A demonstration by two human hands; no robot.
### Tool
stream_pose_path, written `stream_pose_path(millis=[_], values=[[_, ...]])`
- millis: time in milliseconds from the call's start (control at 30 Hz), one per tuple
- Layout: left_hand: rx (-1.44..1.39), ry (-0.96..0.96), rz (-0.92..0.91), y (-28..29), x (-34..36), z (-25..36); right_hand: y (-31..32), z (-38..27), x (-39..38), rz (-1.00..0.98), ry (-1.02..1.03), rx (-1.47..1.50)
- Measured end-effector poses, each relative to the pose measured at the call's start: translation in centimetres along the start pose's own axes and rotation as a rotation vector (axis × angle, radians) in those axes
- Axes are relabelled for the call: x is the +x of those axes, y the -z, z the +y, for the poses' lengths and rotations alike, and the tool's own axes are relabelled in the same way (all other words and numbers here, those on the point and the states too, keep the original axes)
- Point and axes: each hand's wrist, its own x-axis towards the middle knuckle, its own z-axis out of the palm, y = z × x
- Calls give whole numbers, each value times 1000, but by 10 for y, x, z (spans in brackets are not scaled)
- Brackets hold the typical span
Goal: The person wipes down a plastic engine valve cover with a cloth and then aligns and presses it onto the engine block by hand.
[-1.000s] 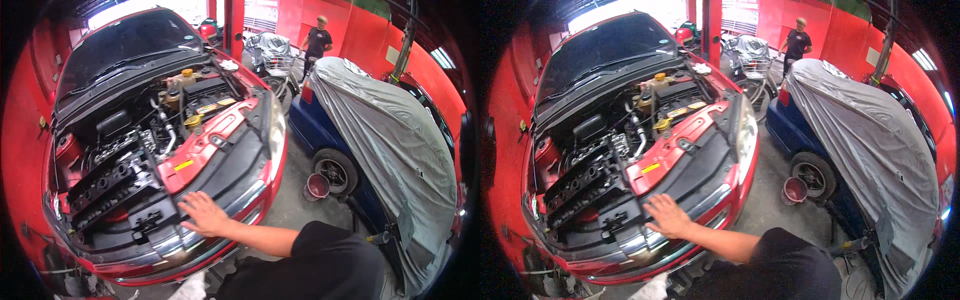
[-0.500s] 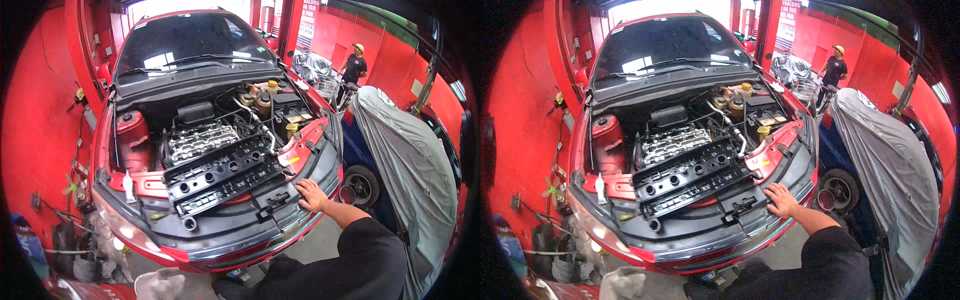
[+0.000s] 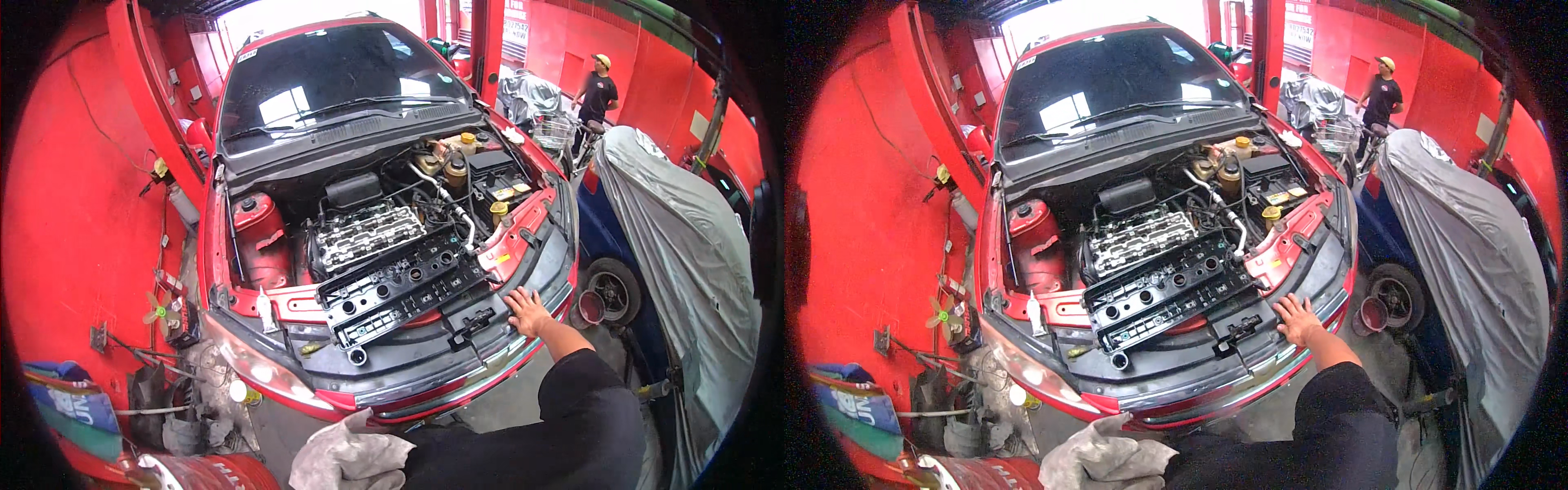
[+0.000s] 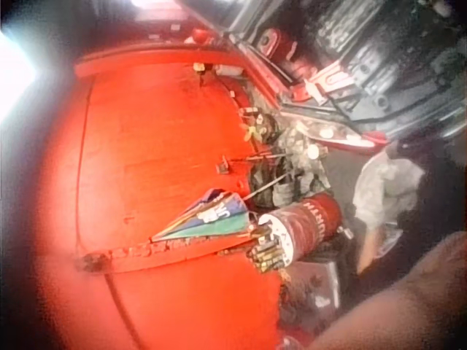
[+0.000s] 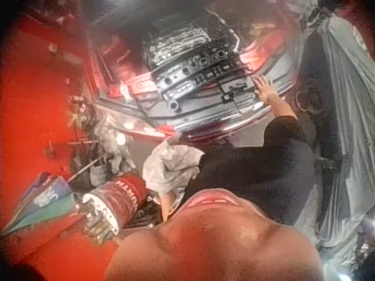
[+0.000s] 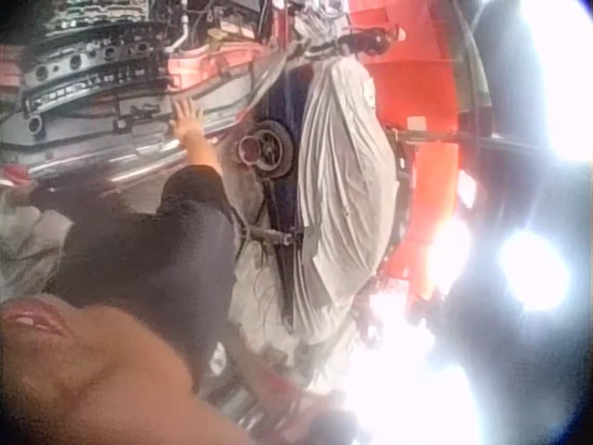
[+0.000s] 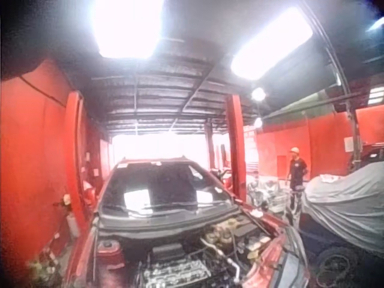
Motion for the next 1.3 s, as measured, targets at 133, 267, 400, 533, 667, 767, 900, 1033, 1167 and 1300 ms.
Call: stream_pose_path(millis=[133,267,400,533,667,767,900,1033,1167,1300], values=[[13,19,18,8,-9,5,-6,7,3,32,19,36],[34,27,45,24,-11,10,-7,6,2,19,9,55],[56,23,38,31,3,16,-12,9,0,6,-15,72],[74,-24,-5,26,35,27,-11,12,3,38,-5,107],[88,-110,-85,10,65,45,-17,19,7,132,65,102],[93,-178,-162,-4,87,59,-19,24,4,135,57,120],[103,-273,-216,-10,101,75,-27,23,4,129,66,141],[93,-387,-236,-8,118,94,-24,18,4,115,56,101],[51,-507,-276,-14,119,103,-16,9,3,65,-2,38],[-14,-624,-313,-14,114,105,-14,-34,-10,119,-339,288]])
